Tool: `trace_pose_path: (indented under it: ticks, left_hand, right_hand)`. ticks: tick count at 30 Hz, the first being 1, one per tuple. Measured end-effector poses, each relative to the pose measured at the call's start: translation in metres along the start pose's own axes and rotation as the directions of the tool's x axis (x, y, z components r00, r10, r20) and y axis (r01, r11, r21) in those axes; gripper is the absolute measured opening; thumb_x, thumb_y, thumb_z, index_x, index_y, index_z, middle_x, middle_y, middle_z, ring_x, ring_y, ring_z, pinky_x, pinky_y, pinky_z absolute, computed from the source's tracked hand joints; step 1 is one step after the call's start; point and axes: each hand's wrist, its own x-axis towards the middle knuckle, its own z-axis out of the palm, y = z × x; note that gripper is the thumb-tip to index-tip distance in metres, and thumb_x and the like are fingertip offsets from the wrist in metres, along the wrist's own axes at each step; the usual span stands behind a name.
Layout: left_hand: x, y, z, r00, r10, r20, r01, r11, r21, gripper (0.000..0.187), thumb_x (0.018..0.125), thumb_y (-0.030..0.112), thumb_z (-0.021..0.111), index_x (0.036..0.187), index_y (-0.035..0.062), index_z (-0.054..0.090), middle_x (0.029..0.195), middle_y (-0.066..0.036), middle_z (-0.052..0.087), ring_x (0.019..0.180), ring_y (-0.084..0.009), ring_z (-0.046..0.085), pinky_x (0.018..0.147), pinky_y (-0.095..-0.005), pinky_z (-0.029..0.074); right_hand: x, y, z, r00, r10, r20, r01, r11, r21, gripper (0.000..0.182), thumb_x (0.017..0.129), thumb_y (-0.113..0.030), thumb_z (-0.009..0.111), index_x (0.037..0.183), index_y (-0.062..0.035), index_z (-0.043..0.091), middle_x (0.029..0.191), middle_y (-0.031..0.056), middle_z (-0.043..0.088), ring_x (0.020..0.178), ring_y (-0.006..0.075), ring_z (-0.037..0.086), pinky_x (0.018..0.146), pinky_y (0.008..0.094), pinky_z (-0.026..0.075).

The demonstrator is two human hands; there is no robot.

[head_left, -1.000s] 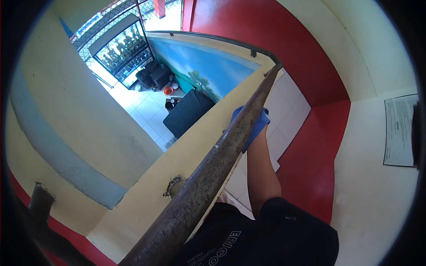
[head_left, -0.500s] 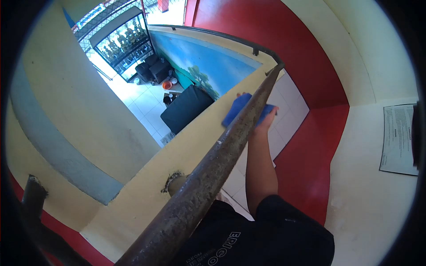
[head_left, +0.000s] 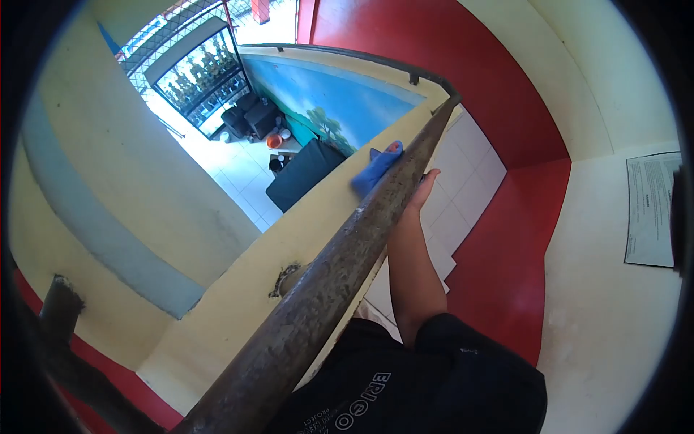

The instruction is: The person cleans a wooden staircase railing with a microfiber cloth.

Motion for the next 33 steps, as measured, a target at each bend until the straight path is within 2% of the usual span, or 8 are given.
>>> trace_pose_path:
  ticks: [1,4,7,10,14,17,21,33]
  left_hand:
    - [0.001,0.004,0.003,0.999,-0.03,-0.014,0.03,0.999,0.014,0.039,0.103,0.033,0.041,0.115,0.0014,0.06,0.099,-0.021,0.071,0.108,-0.0458,0.067,0.103,-0.0702,0.041]
    - [0.0,0.005,0.001,0.999,-0.053,-0.01,0.053,0.998,0.019,0.04,0.104,0.035,0.041,0.116,0.0013,0.06,0.098,-0.021,0.071,0.107,-0.0455,0.067,0.104,-0.0694,0.041]
    - [-0.001,0.006,0.012,0.991,-0.067,-0.118,0.065,0.998,-0.015,0.039,0.104,0.034,0.044,0.117,0.0017,0.06,0.096,-0.02,0.071,0.106,-0.0449,0.067,0.104,-0.0679,0.041]
    - [0.007,0.008,0.005,0.996,-0.086,-0.026,0.084,0.994,-0.073,0.039,0.102,0.034,0.051,0.118,0.0007,0.061,0.099,-0.021,0.072,0.106,-0.0443,0.068,0.104,-0.0657,0.041]
    - [0.014,0.003,0.004,1.0,-0.013,0.004,0.013,0.993,-0.114,0.042,0.097,0.035,0.06,0.117,-0.0013,0.063,0.1,-0.022,0.073,0.104,-0.045,0.068,0.107,-0.061,0.039]
    - [0.015,0.0,0.005,1.0,0.002,0.022,0.001,0.991,-0.13,0.041,0.095,0.035,0.062,0.113,-0.0019,0.066,0.097,-0.021,0.074,0.103,-0.0458,0.069,0.108,-0.0583,0.038]
    - [0.014,-0.001,0.007,1.0,0.007,-0.018,-0.01,0.979,-0.204,0.038,0.094,0.033,0.062,0.11,-0.0015,0.068,0.095,-0.021,0.074,0.102,-0.0458,0.069,0.11,-0.0564,0.037]
    - [0.021,0.015,-0.011,0.967,-0.152,0.203,0.169,0.983,-0.07,0.037,0.097,0.033,0.061,0.117,0.0027,0.067,0.105,-0.017,0.075,0.111,-0.0421,0.067,0.113,-0.0547,0.032]
  right_hand:
    - [0.004,0.003,-0.001,0.999,-0.032,0.044,0.031,0.999,0.017,0.097,0.092,-0.083,0.018,0.136,-0.0018,0.048,0.117,0.0223,0.06,0.111,0.036,0.059,0.102,0.0493,0.046]
    - [-0.034,0.007,0.006,0.931,0.261,0.257,-0.26,0.965,-0.036,0.101,0.089,-0.086,0.016,0.136,-0.0022,0.049,0.116,0.0209,0.061,0.109,0.0359,0.06,0.101,0.0523,0.047]
    - [-0.111,0.04,0.058,0.929,0.368,0.031,-0.367,0.93,-0.03,0.105,0.086,-0.089,0.014,0.135,-0.0028,0.049,0.114,0.0202,0.061,0.107,0.0345,0.061,0.096,0.0539,0.049]
    - [-0.126,0.041,0.08,0.938,0.335,-0.087,-0.345,0.922,-0.177,0.104,0.086,-0.09,0.016,0.131,-0.0029,0.051,0.111,0.0201,0.062,0.105,0.0339,0.062,0.092,0.0535,0.051]
    - [-0.122,0.052,0.084,0.964,0.225,-0.144,-0.227,0.974,0.001,0.097,0.088,-0.087,0.021,0.125,-0.0032,0.054,0.112,0.0202,0.062,0.105,0.0346,0.062,0.091,0.0535,0.051]
    - [-0.145,0.059,0.086,0.988,0.109,-0.11,-0.133,0.961,-0.242,0.094,0.09,-0.085,0.024,0.123,-0.0022,0.054,0.111,0.0194,0.062,0.104,0.0349,0.062,0.091,0.0546,0.051]
    - [-0.16,0.054,0.09,0.978,0.161,-0.134,-0.191,0.948,-0.256,0.1,0.092,-0.082,0.018,0.127,0.0038,0.054,0.116,0.0238,0.062,0.109,0.0349,0.061,0.094,0.0505,0.051]
    - [-0.008,-0.02,0.004,0.981,0.011,-0.193,-0.064,0.959,-0.275,0.093,0.091,-0.079,0.038,0.129,0.0052,0.051,0.117,0.0262,0.063,0.105,0.0407,0.062,0.096,0.0542,0.05]
